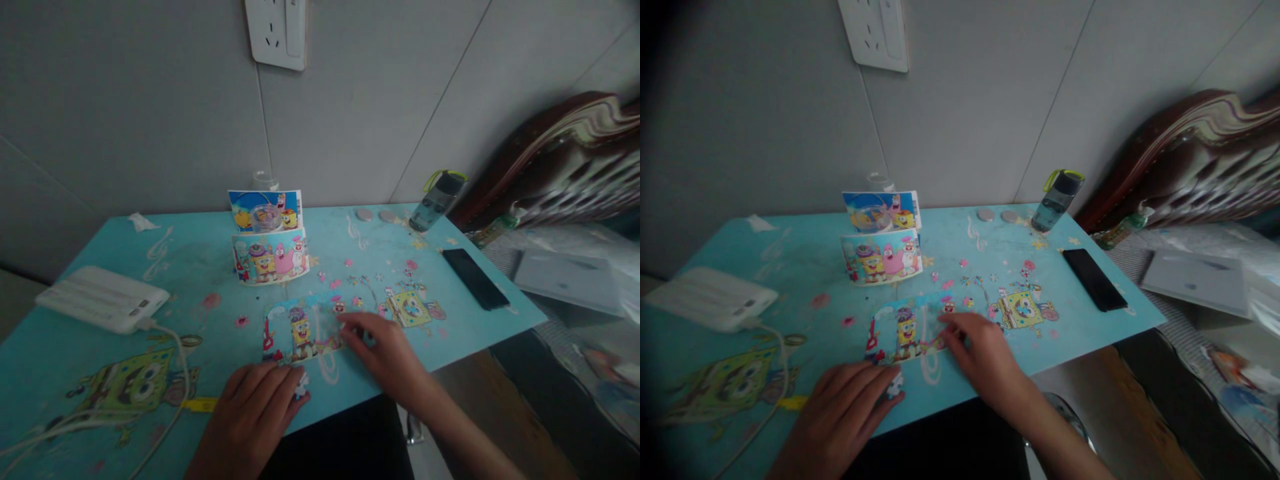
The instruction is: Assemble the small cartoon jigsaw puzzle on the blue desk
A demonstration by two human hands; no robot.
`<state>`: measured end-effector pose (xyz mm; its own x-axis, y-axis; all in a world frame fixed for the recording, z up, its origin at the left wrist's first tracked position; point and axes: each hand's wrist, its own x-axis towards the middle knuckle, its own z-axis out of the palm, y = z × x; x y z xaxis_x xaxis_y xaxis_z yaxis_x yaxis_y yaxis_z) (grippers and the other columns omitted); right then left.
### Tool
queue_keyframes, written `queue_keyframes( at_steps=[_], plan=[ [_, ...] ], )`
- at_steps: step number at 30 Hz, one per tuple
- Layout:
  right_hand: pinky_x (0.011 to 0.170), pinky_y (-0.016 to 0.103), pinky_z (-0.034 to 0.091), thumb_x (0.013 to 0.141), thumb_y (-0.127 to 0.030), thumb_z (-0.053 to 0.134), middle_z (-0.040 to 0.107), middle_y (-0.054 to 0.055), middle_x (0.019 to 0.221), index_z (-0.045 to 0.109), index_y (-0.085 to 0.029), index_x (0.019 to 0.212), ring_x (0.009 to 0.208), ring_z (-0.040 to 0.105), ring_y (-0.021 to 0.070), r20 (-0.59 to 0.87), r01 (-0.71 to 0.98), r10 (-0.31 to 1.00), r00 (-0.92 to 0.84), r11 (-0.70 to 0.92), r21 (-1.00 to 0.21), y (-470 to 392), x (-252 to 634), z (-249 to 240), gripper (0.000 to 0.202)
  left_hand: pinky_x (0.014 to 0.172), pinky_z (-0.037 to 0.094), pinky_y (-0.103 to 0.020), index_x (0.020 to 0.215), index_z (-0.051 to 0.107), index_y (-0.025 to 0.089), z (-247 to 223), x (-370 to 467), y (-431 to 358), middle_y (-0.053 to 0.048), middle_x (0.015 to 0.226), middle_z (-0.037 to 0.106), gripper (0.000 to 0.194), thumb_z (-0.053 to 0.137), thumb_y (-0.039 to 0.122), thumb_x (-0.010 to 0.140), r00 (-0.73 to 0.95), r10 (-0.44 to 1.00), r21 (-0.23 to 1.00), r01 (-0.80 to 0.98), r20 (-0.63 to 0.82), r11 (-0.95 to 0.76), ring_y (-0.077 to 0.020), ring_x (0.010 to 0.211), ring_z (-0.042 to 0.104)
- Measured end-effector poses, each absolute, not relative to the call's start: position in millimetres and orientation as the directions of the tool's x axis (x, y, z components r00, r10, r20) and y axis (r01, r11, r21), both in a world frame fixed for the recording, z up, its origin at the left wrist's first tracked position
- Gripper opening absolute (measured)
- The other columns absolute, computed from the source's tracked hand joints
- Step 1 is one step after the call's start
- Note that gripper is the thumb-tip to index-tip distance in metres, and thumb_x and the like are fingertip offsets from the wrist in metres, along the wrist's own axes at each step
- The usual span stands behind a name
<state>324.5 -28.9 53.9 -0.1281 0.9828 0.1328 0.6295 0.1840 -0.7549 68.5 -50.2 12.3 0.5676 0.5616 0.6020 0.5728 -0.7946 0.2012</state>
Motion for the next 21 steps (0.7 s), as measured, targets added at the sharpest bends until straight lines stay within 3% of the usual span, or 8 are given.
queue_keyframes(
  at_steps=[4,7,12,21],
  plan=[
    [0.087,0.041,0.052,0.097,-0.033,0.058,0.075,0.009,0.096,0.074,-0.020,0.111,0.088,0.068,0.0246,0.257,0.891,0.954,0.156,-0.023,-0.454,-4.4,380.3,40.5,0.025,0.092,0.043,-0.040,0.113,0.069,0.010,11.8,69.1,-49.2,-0.008,0.103,0.072,0.018,0.065,0.019,0.098,0.520,0.599,0.217,0.617,0.609,-0.756,-0.0237,0.101,0.062],
    [0.088,0.043,0.050,0.095,-0.042,0.059,0.072,0.012,0.105,0.075,-0.019,0.113,0.098,0.066,0.0292,0.243,0.944,0.942,0.232,-0.158,-0.291,3.0,408.5,30.8,0.033,0.089,0.044,-0.040,0.111,0.068,0.013,10.0,68.2,-49.2,-0.007,0.100,0.072,0.017,0.065,0.024,0.098,0.483,0.637,0.230,0.658,0.601,-0.717,-0.0235,0.097,0.063],
    [0.084,0.042,0.049,0.096,-0.047,0.056,0.070,0.010,0.104,0.075,-0.023,0.110,0.093,0.066,0.0274,0.195,0.942,0.950,0.243,-0.183,-0.281,2.4,418.2,23.1,0.034,0.088,0.045,-0.039,0.112,0.068,0.016,9.3,67.5,-49.1,-0.007,0.100,0.072,0.018,0.061,0.028,0.101,0.460,0.671,0.241,0.690,0.581,-0.682,-0.0228,0.096,0.063],
    [0.079,0.041,0.050,0.094,-0.046,0.059,0.072,0.010,0.099,0.075,-0.021,0.102,0.086,0.067,0.0266,0.205,0.942,0.960,0.191,-0.120,-0.313,11.4,428.9,16.6,0.031,0.091,0.045,-0.041,0.117,0.068,0.014,8.2,68.1,-49.9,-0.008,0.106,0.072,0.021,0.064,0.022,0.098,0.470,0.677,0.243,0.689,0.567,-0.682,-0.0231,0.099,0.064]
  ],
)
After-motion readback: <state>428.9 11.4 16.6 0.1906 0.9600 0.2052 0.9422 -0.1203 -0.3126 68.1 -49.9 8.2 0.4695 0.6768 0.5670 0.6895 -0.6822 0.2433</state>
